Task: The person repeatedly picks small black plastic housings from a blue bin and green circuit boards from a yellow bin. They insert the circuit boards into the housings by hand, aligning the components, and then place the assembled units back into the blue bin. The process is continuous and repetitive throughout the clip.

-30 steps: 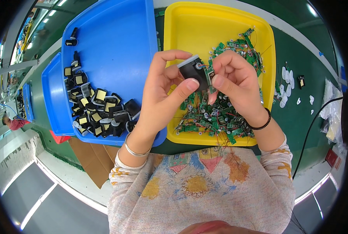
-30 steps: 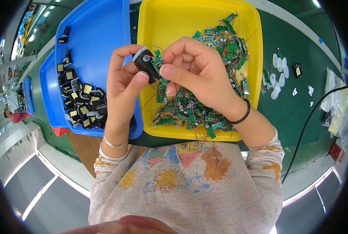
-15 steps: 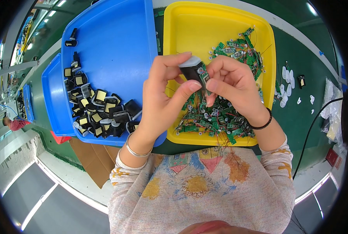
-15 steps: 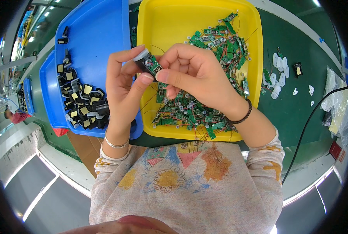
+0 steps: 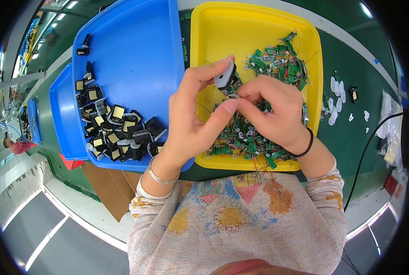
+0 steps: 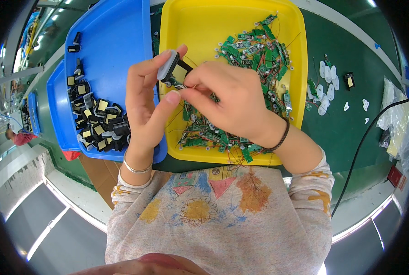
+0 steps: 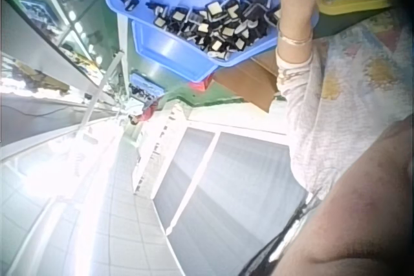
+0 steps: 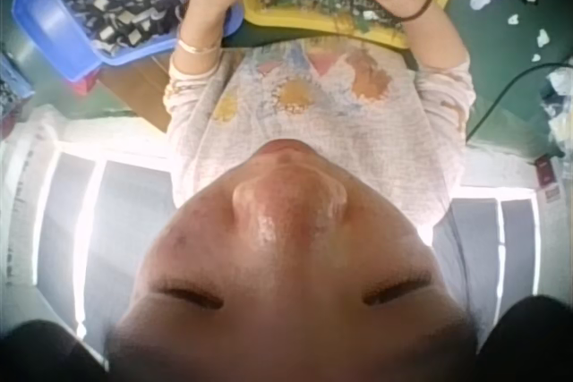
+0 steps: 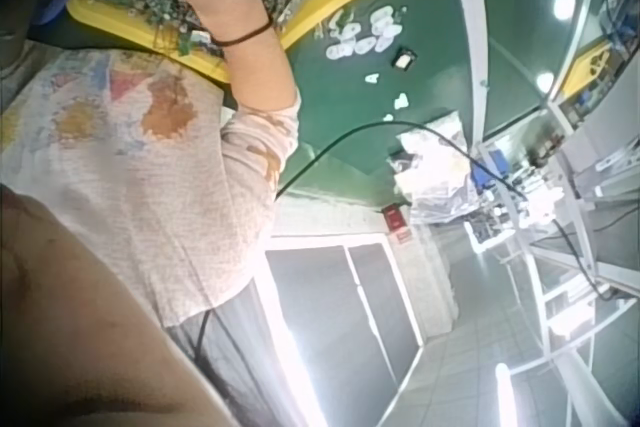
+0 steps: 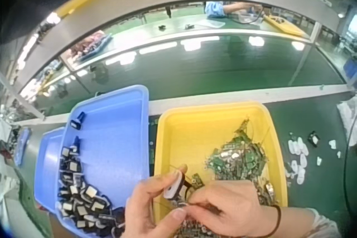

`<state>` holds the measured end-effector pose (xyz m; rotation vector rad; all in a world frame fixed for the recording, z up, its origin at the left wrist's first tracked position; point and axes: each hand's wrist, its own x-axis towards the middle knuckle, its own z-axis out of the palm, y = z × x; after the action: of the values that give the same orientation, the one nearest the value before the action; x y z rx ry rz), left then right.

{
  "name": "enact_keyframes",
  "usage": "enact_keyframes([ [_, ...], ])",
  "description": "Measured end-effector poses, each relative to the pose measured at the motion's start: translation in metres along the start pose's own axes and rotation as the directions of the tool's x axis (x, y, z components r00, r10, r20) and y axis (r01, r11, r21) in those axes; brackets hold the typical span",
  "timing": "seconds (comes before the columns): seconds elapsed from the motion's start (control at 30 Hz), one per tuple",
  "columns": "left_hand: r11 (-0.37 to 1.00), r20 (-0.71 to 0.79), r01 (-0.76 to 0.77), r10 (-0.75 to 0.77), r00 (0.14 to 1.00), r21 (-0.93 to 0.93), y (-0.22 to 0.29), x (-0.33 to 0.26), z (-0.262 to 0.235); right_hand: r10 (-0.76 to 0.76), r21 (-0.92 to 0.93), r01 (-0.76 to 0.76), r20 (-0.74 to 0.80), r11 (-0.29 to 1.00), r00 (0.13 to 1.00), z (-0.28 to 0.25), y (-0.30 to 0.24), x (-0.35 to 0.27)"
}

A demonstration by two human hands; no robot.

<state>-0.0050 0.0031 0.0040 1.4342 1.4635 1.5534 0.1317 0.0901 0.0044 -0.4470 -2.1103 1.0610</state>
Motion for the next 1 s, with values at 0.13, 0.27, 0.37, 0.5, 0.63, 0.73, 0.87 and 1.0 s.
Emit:
enact_keyframes([
  [0.13,0.993,-0.019,-0.012,0.01,1.0,-0.121,-0.003,-0.002,0.002,-0.176,-0.173,0.171,-0.012,0.97,0.984,0.001,-0.001,-0.002],
  [0.27,0.993,0.023,-0.016,0.018,1.0,-0.113,-0.001,-0.002,0.001,-0.248,-0.266,0.238,-0.003,0.934,0.969,0.002,0.0,-0.003],
  [0.37,0.995,0.048,-0.008,0.012,0.999,-0.097,0.001,-0.002,0.0,-0.262,-0.262,0.25,-0.011,0.932,0.965,0.003,-0.001,-0.003],
  [0.5,0.997,0.044,0.015,-0.012,0.999,-0.073,0.003,-0.003,-0.001,-0.232,-0.241,0.225,-0.001,0.944,0.973,0.002,-0.001,-0.003],
  [0.63,0.994,0.019,0.097,-0.096,0.995,-0.052,0.002,-0.005,-0.004,-0.085,-0.103,0.086,0.008,0.991,0.996,-0.002,-0.005,-0.002],
  [0.73,0.998,0.032,0.066,-0.066,0.997,-0.014,0.002,-0.003,-0.007,-0.015,-0.037,0.015,0.019,0.999,1.0,-0.002,-0.007,-0.002],
  [0.87,1.0,0.04,0.021,-0.022,0.999,0.02,0.008,-0.002,-0.006,0.025,0.005,-0.025,0.004,1.0,1.0,-0.003,-0.007,-0.002],
  [1.0,0.999,0.025,0.021,-0.022,0.999,0.04,0.006,-0.003,-0.006,0.048,0.051,-0.05,0.026,0.997,0.998,-0.002,-0.005,-0.003],
])
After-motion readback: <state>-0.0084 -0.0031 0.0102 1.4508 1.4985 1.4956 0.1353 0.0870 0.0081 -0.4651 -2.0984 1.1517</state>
